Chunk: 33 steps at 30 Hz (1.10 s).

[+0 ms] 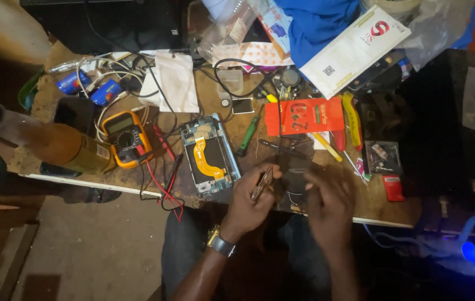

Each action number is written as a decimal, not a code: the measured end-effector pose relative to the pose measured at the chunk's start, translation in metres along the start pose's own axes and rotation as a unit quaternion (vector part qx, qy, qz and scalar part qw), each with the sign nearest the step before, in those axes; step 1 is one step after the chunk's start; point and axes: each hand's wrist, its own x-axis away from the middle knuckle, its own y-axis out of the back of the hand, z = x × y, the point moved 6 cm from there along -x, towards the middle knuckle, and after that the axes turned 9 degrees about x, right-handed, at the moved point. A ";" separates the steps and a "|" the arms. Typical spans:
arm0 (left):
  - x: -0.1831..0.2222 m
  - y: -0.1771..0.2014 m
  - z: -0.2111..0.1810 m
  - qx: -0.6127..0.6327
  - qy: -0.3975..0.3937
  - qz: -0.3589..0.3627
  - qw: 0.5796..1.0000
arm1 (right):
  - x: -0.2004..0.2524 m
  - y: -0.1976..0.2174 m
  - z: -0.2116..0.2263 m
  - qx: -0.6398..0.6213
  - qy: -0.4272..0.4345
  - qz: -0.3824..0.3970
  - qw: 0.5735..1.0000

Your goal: Repairing a mobile phone by carefully soldering internal components and wires onto the device's frame on a workbench.

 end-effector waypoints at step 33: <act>-0.007 -0.003 -0.022 -0.009 -0.024 0.039 0.999 | 0.009 0.010 -0.037 0.039 -0.004 -0.001 0.999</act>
